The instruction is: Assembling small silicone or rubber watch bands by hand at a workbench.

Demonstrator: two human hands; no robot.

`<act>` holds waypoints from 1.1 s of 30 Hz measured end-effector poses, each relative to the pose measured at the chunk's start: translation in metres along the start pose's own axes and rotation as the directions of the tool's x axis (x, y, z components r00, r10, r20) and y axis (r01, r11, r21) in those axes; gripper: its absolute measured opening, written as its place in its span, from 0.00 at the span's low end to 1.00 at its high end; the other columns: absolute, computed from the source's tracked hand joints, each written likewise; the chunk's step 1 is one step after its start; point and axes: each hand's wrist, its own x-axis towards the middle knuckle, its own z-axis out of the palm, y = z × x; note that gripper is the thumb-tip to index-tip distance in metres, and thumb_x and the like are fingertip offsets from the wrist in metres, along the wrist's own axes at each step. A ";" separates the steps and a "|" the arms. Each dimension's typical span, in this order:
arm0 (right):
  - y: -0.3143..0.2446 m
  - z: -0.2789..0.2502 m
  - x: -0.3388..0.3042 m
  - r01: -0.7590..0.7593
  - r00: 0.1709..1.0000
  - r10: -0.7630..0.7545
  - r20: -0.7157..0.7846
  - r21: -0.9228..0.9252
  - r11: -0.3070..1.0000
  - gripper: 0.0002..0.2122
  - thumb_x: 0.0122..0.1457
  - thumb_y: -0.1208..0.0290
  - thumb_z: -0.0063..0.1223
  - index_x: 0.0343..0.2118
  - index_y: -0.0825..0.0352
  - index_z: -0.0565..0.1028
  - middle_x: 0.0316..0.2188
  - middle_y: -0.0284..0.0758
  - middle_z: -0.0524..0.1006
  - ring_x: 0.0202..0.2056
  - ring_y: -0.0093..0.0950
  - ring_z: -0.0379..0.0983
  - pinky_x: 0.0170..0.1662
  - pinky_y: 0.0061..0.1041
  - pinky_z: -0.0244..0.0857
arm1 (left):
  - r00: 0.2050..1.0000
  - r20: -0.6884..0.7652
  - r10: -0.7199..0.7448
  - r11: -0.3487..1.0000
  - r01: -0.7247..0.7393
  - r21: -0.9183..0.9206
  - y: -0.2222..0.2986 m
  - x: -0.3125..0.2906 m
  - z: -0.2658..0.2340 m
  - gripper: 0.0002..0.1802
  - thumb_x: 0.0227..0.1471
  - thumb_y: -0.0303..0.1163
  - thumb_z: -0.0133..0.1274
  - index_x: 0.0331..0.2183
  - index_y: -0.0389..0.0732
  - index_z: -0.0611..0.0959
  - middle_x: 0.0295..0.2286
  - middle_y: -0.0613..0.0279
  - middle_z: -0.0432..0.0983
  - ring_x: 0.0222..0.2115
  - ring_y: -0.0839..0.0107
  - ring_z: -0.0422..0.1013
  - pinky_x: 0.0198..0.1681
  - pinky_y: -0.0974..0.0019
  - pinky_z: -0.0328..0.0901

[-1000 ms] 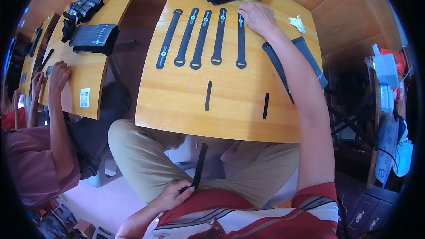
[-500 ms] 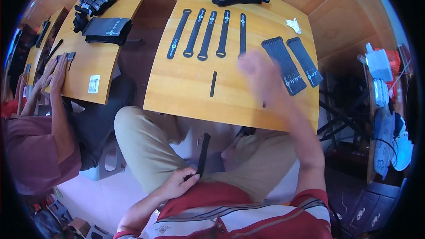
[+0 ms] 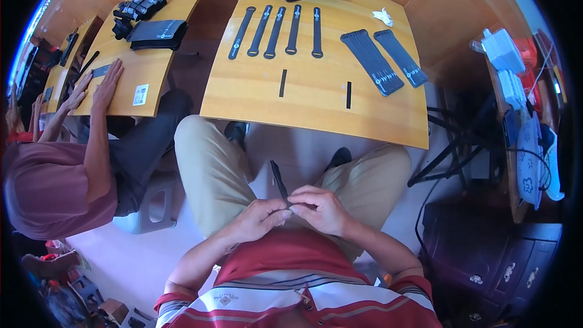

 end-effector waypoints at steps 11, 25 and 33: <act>-0.005 -0.003 -0.033 0.031 0.998 -0.032 0.059 0.020 0.999 0.07 0.57 0.77 0.62 0.36 0.75 0.81 0.41 0.44 0.81 0.39 0.41 0.81 0.43 0.33 0.74 | 0.990 0.132 0.043 0.997 -0.050 0.054 0.002 -0.006 0.007 0.15 0.65 0.38 0.54 0.33 0.34 0.79 0.25 0.61 0.79 0.28 0.73 0.77 0.32 0.67 0.70; -0.016 0.005 -0.035 0.130 0.990 -0.121 0.072 -0.141 0.982 0.06 0.55 0.78 0.61 0.34 0.74 0.80 0.40 0.44 0.81 0.36 0.40 0.81 0.38 0.32 0.76 | 0.986 0.149 0.070 0.992 -0.084 0.090 -0.007 -0.009 0.008 0.15 0.65 0.36 0.52 0.34 0.32 0.79 0.28 0.53 0.81 0.30 0.61 0.80 0.36 0.59 0.72; -0.004 0.012 -0.038 0.217 0.976 -0.205 0.072 -0.268 0.939 0.04 0.55 0.80 0.58 0.33 0.73 0.79 0.38 0.43 0.81 0.34 0.41 0.80 0.38 0.34 0.75 | 0.994 0.094 0.057 0.983 -0.072 0.168 -0.005 -0.012 0.014 0.11 0.64 0.30 0.51 0.33 0.32 0.79 0.27 0.50 0.81 0.30 0.53 0.79 0.35 0.56 0.71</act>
